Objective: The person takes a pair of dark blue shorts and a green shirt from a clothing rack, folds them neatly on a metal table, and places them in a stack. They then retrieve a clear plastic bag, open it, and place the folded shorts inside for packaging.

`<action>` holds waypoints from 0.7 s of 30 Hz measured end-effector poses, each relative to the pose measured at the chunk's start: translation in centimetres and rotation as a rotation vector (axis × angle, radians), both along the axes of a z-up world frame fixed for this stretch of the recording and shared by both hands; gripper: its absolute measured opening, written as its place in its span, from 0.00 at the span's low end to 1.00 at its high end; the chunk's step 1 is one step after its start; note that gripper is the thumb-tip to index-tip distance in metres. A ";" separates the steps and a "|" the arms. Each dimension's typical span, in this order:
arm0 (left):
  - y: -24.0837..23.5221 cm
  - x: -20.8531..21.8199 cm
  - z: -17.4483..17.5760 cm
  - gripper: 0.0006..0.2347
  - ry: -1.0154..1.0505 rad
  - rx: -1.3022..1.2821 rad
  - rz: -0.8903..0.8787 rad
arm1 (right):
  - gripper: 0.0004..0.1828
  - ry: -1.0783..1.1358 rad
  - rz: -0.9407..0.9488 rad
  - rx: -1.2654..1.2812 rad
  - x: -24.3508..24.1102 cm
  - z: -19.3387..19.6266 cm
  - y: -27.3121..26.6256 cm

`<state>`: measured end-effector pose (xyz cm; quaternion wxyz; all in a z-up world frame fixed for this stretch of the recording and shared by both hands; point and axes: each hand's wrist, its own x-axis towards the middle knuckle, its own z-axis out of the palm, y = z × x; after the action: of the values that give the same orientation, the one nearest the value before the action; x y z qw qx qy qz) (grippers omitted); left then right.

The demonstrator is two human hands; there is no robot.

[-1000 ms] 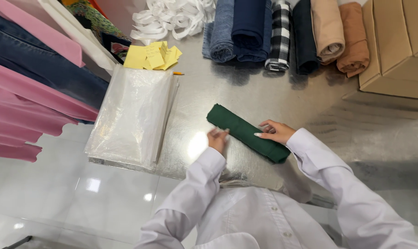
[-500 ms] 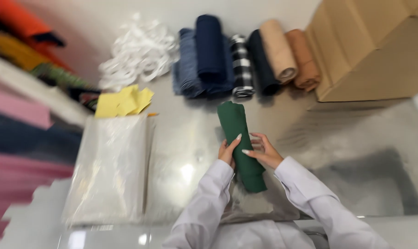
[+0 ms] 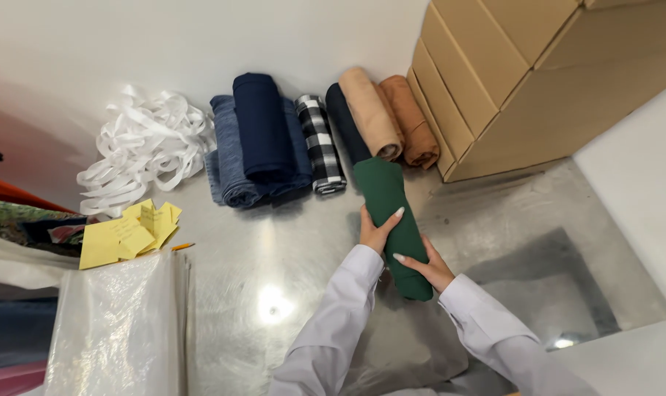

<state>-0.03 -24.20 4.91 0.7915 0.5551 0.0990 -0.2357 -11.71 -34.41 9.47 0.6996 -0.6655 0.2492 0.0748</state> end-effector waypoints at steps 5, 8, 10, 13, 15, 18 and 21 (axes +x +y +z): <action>-5.9 2.5 1.1 0.36 -0.056 -0.010 -0.020 | 0.46 -0.059 -0.179 -0.051 3.9 2.2 -2.6; -9.3 5.2 1.0 0.37 -0.103 -0.082 -0.037 | 0.41 -0.159 -0.237 -0.105 7.7 1.1 -6.2; -10.8 7.0 0.9 0.37 -0.114 -0.099 -0.029 | 0.39 -0.210 -0.229 -0.136 11.4 -0.1 -9.0; -11.9 9.2 -1.2 0.34 -0.128 -0.079 -0.003 | 0.39 -0.273 -0.157 -0.297 18.8 -2.1 -13.2; -11.8 10.6 -6.4 0.27 -0.199 -0.084 0.120 | 0.51 -0.143 -0.041 -0.474 24.2 -4.0 -15.0; -7.9 8.1 -6.3 0.17 -0.093 0.108 0.046 | 0.36 -0.251 -0.053 -0.508 31.5 -11.7 -18.1; -5.7 6.0 -4.3 0.13 -0.022 0.050 0.073 | 0.26 -0.249 -0.033 -0.550 31.9 -11.4 -17.9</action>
<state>6.00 -29.89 0.61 0.7865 0.5733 0.1164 -0.1979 20.22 -52.27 -1.97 0.5195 -0.8298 0.1834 -0.0890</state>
